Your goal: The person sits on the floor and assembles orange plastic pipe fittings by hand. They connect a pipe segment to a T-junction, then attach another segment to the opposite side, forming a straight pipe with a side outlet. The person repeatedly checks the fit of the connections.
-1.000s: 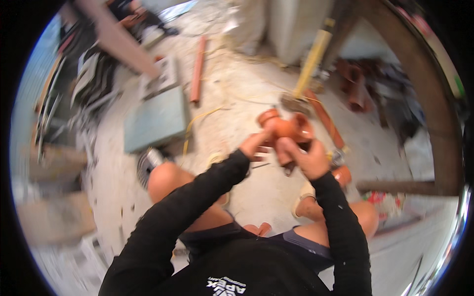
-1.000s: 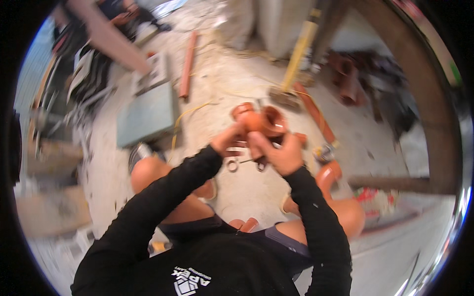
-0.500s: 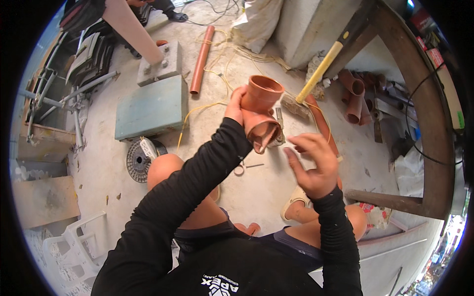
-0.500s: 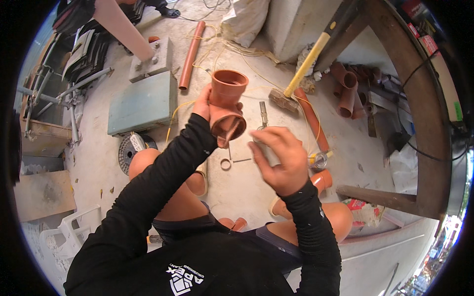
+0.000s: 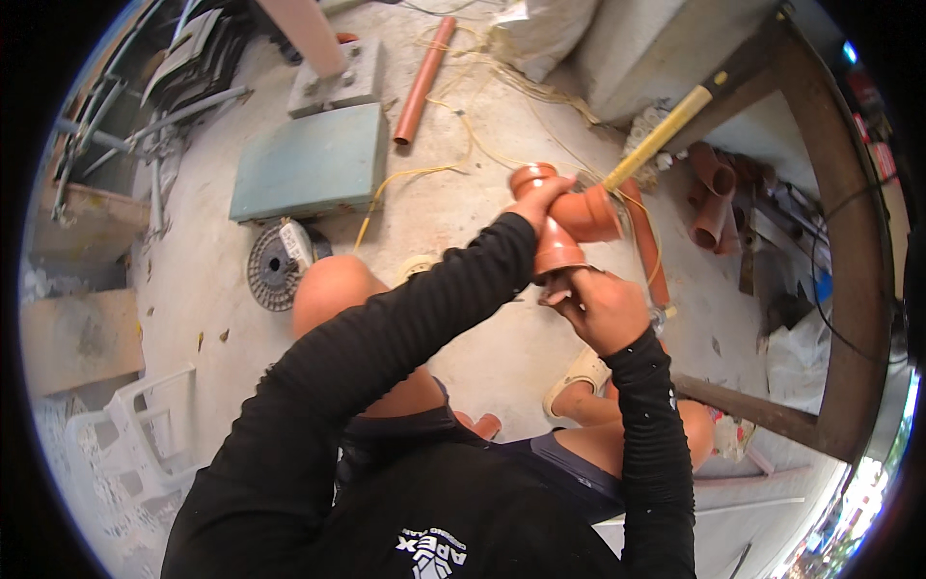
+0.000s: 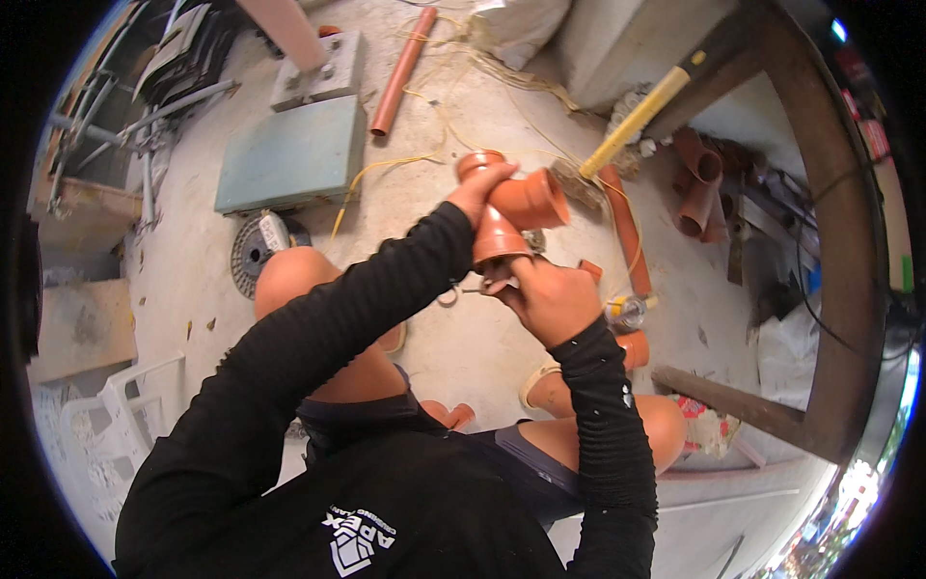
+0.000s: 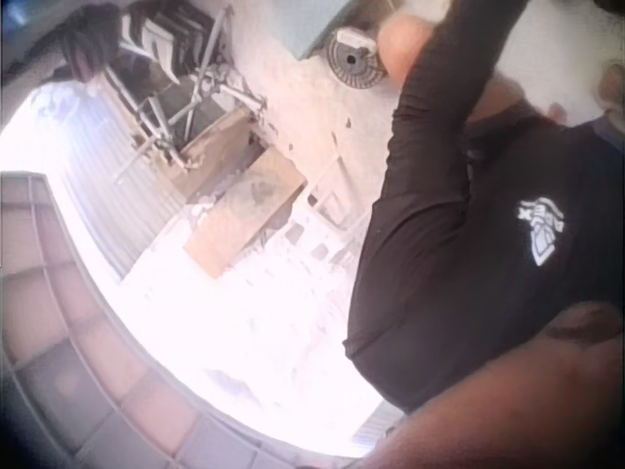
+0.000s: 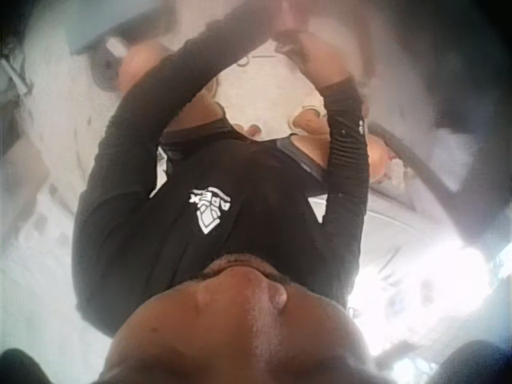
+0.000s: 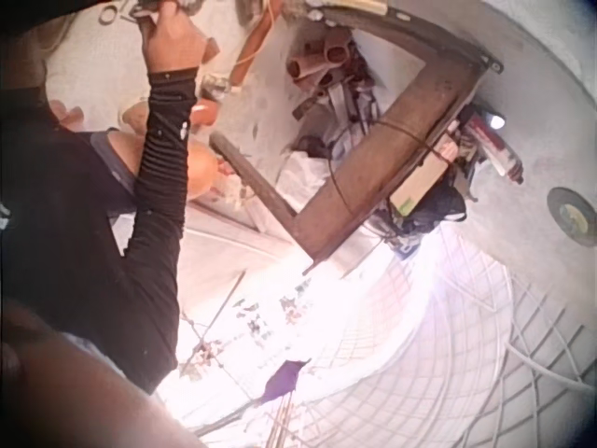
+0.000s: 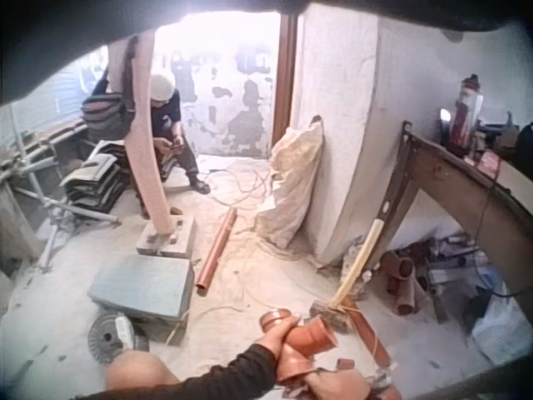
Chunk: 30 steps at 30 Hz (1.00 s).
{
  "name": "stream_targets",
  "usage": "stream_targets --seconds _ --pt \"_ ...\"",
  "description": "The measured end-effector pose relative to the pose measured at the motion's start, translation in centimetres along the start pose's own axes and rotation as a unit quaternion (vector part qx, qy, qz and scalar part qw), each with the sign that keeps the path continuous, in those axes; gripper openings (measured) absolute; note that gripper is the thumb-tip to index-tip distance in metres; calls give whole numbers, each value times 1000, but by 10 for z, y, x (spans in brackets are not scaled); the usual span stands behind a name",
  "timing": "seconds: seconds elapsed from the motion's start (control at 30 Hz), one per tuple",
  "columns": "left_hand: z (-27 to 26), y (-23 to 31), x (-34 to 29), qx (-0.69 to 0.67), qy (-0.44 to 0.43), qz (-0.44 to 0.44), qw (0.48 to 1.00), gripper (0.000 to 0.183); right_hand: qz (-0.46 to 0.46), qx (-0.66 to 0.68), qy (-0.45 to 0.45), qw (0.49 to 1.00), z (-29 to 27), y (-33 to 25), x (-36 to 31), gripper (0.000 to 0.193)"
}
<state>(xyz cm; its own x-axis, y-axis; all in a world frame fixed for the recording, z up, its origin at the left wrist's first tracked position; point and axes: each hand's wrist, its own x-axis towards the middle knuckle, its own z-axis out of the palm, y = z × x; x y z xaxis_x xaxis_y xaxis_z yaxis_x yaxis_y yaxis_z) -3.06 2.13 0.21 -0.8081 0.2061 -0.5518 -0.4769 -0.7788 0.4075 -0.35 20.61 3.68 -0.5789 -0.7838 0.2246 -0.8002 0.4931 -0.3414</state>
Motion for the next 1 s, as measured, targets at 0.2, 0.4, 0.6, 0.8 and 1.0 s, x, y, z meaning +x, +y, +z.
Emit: stream_targets --seconds 0.2,0.4,0.6,0.8,1.0 --pt "-7 -2 34 103 132 -7 986 52 83 81 -22 993 4 -7 4 35" --pt "-11 -45 64 253 164 76 950 72 228 152 -114 955 10 -22 -5 38" --pt "-10 -81 56 318 126 -15 939 78 340 164 -59 924 52 -55 -61 26" --pt "-66 -101 44 374 218 -22 901 75 488 488 -90 718 90 -55 -78 32" --pt "-100 -130 69 655 56 15 753 40 299 179 -81 934 106 -74 -100 33"
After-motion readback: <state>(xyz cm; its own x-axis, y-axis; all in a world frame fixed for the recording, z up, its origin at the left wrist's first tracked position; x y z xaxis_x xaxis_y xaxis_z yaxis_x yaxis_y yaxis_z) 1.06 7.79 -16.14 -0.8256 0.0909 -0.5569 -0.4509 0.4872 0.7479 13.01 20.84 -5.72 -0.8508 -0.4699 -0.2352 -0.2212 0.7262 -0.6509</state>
